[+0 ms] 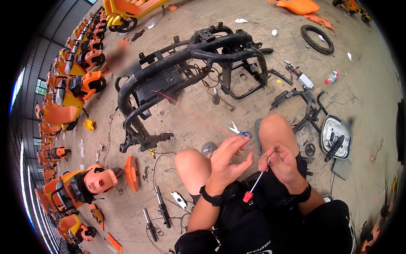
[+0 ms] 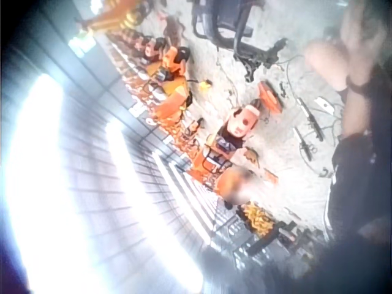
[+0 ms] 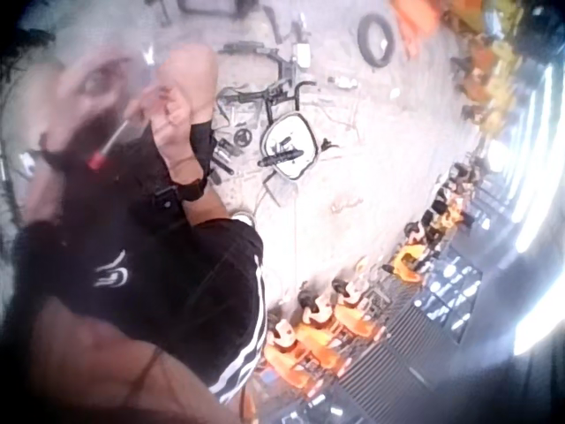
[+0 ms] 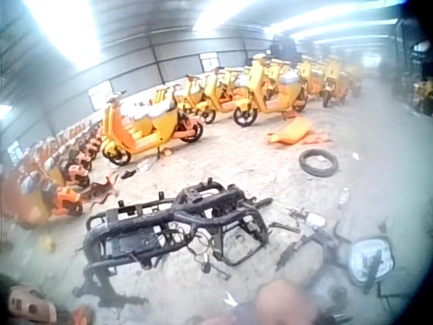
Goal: The person threads a wire through a small connector by hand and then uses a screwdriver to tighten a screw on a small component.
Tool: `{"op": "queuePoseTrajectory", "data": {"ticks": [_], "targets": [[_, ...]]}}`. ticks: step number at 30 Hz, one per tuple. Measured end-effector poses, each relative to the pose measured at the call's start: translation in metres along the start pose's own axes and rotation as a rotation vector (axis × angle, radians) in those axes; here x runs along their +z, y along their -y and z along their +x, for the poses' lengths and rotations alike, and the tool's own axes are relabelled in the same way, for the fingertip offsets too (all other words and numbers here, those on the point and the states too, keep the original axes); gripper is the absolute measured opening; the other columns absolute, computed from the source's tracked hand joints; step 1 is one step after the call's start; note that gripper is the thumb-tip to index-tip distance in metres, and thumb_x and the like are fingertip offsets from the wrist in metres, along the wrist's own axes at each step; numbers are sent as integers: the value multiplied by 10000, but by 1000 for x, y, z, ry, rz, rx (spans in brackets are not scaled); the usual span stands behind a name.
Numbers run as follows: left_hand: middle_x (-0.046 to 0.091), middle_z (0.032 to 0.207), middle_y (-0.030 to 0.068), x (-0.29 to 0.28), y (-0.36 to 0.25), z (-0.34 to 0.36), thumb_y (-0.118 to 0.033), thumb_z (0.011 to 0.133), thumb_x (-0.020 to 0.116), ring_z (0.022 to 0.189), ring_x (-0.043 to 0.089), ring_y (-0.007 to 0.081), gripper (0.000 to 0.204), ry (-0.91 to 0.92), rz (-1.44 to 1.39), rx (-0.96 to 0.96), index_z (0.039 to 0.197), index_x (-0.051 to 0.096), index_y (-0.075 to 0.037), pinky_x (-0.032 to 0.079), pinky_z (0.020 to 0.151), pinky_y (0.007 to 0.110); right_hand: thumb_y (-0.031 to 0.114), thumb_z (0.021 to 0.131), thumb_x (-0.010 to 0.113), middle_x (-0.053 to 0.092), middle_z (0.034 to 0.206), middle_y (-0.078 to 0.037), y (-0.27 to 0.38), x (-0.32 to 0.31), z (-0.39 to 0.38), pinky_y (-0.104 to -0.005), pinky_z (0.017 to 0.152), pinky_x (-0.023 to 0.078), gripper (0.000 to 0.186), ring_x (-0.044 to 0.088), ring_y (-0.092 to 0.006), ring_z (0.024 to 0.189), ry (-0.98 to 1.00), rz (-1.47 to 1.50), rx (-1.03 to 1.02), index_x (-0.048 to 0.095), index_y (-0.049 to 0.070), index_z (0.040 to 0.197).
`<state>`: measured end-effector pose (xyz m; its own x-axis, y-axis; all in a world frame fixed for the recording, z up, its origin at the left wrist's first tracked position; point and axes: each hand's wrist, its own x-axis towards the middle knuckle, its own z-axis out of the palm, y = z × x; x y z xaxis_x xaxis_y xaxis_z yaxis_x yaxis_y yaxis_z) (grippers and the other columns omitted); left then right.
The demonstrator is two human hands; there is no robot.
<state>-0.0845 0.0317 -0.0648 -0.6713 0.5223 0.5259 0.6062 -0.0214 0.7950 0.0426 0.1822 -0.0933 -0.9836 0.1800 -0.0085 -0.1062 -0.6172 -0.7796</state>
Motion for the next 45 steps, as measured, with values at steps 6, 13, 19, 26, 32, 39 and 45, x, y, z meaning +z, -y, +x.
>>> {"op": "queuePoseTrajectory", "data": {"ticks": [6, 13, 19, 26, 32, 39, 45], "targets": [[709, 842, 93, -1, 0, 3, 93, 662, 761, 675, 661, 174, 328, 11, 59, 14, 974, 718, -2, 524, 561, 252, 280, 1035, 571, 706, 845, -133, 1, 3, 2, -250, 687, 442, 209, 649, -147, 771, 27, 0, -12, 550, 79, 1085], [706, 758, 72, 3, 1, 1, 142, 680, 715, 614, 643, 155, 262, 19, 15, 18, 910, 720, 15, 504, 532, 245, 233, 1032, 576, 714, 868, -116, 3, 9, -1, -223, 684, 435, 165, 666, -132, 789, 28, 51, 60, 559, 78, 1087], [728, 790, 70, 4, -1, -3, 146, 706, 707, 583, 611, 138, 226, -24, 37, -18, 894, 707, 20, 478, 502, 241, 259, 1033, 572, 698, 857, -122, 5, 11, 3, -254, 651, 438, 192, 678, -184, 778, 57, 13, 58, 543, 77, 1086], [726, 788, 79, 14, -4, -6, 124, 741, 691, 552, 589, 127, 179, -45, -6, -135, 887, 703, 21, 445, 468, 236, 241, 1030, 581, 717, 872, -114, 5, 11, 2, -228, 682, 441, 200, 677, -138, 808, 26, 69, 75, 566, 49, 1084], [721, 787, 107, 13, -5, -8, 130, 761, 660, 519, 591, 120, 191, -20, 68, -138, 920, 704, 34, 453, 478, 230, 231, 1037, 569, 719, 879, -119, 1, 10, 3, -232, 684, 444, 185, 664, -130, 807, 24, 77, 47, 566, 53, 1087], [718, 757, 107, 17, -8, -10, 150, 717, 666, 540, 627, 142, 301, -89, 179, -27, 992, 703, 32, 483, 505, 234, 232, 1042, 559, 723, 889, -126, 1, 10, 1, -231, 682, 436, 176, 662, -128, 811, 17, 68, 47, 566, 63, 1091], [746, 923, 167, 27, -4, -23, 130, 788, 684, 616, 668, 129, 380, -277, -26, -85, 1139, 558, 52, 514, 509, 210, 238, 1039, 564, 720, 892, -125, 0, 13, 3, -231, 690, 435, 190, 665, -134, 824, 44, 100, 69, 563, 57, 1098]]}}
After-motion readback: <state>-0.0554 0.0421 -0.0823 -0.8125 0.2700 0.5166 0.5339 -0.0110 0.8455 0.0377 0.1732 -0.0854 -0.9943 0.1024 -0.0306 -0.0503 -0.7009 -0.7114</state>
